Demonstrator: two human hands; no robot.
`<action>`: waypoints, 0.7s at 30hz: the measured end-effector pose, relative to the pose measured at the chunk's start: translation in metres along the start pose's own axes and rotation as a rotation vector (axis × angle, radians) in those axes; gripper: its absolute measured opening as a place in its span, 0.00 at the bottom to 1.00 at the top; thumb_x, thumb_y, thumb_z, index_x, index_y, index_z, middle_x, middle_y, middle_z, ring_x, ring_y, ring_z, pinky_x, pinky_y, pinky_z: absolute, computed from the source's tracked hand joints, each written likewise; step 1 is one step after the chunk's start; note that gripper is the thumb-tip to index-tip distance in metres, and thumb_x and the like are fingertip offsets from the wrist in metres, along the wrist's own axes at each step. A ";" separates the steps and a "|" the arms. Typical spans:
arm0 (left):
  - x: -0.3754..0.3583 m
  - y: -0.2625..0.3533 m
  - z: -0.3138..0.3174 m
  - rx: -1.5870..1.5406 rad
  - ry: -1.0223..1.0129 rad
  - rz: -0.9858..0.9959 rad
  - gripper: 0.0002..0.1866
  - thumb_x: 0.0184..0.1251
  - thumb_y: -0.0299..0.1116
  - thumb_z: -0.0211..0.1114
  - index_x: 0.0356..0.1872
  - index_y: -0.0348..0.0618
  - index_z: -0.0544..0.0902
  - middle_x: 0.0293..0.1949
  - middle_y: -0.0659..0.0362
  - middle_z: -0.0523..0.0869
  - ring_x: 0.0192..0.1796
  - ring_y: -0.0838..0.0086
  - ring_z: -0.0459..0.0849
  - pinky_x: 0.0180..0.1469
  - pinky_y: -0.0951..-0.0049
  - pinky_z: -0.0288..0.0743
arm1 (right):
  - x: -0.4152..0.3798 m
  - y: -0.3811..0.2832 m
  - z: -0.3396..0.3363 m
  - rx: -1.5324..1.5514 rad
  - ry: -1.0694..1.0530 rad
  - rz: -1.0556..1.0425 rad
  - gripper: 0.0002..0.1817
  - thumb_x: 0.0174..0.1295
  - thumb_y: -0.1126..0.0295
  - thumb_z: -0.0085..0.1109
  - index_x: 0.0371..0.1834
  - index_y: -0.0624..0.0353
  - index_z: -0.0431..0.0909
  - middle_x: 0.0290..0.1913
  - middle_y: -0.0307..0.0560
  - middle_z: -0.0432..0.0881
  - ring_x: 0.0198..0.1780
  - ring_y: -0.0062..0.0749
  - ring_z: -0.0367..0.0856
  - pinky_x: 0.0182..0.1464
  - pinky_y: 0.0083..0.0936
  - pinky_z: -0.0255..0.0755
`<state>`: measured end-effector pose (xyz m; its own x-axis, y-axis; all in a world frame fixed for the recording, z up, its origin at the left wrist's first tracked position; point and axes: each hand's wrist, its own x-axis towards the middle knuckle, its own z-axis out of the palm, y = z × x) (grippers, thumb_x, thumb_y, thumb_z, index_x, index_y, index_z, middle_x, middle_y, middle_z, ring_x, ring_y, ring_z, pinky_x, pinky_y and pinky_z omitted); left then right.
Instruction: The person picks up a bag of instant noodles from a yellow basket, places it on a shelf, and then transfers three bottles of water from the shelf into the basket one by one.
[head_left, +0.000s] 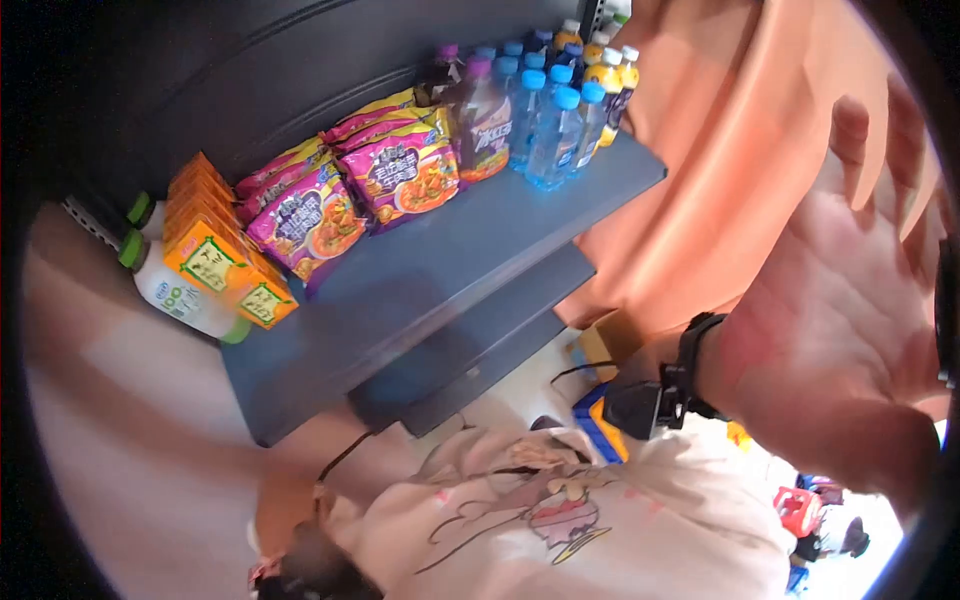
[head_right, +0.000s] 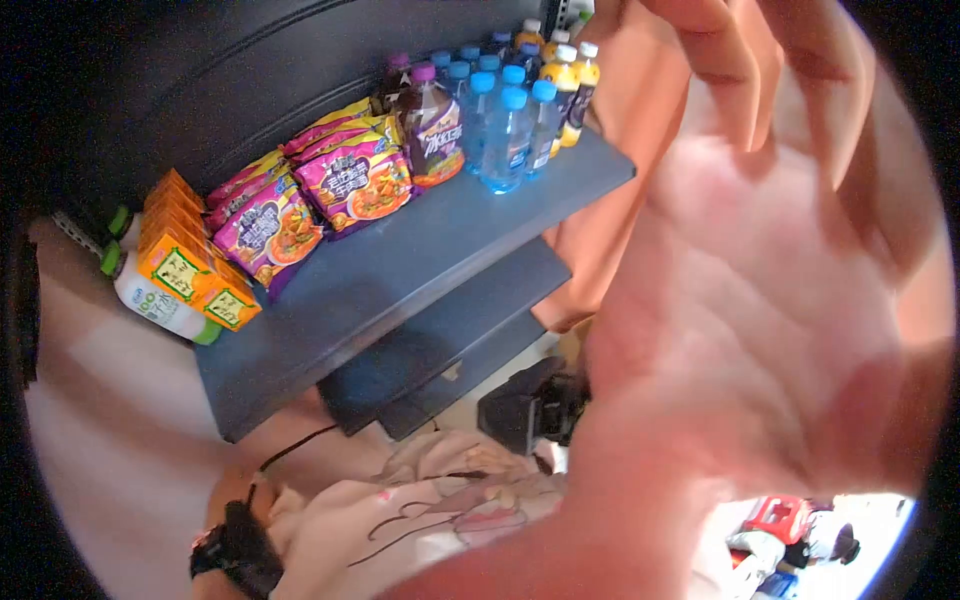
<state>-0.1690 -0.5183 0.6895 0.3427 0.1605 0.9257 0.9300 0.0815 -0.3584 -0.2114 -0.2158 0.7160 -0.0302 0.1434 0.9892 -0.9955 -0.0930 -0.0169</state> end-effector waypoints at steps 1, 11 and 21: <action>0.001 -0.003 0.002 0.006 0.000 0.019 0.19 0.76 0.47 0.36 0.47 0.47 0.72 0.34 0.68 0.74 0.33 0.84 0.74 0.38 0.81 0.69 | 0.000 0.002 0.000 -0.032 0.023 -0.018 0.37 0.61 0.58 0.54 0.72 0.54 0.50 0.63 0.73 0.63 0.59 0.62 0.69 0.60 0.52 0.63; -0.055 -0.032 0.093 -0.204 0.010 -0.516 0.14 0.60 0.42 0.60 0.17 0.49 0.80 0.14 0.64 0.78 0.16 0.78 0.73 0.19 0.74 0.64 | -0.075 0.088 -0.015 -0.389 0.030 0.602 0.16 0.57 0.77 0.60 0.51 0.62 0.75 0.52 0.49 0.79 0.54 0.30 0.74 0.55 0.26 0.67; -0.176 -0.097 0.162 0.423 -0.588 -1.170 0.10 0.58 0.30 0.64 0.41 0.43 0.83 0.38 0.58 0.84 0.42 0.61 0.80 0.45 0.65 0.73 | -0.185 0.150 -0.049 -0.627 -0.435 0.820 0.09 0.57 0.71 0.59 0.41 0.55 0.81 0.40 0.46 0.82 0.45 0.43 0.75 0.50 0.34 0.65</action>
<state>-0.3411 -0.3953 0.5421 -0.8095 0.1718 0.5615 0.4875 0.7297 0.4795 -0.3594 -0.2080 0.5229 -0.7859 -0.1013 0.6100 -0.5619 0.5288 -0.6361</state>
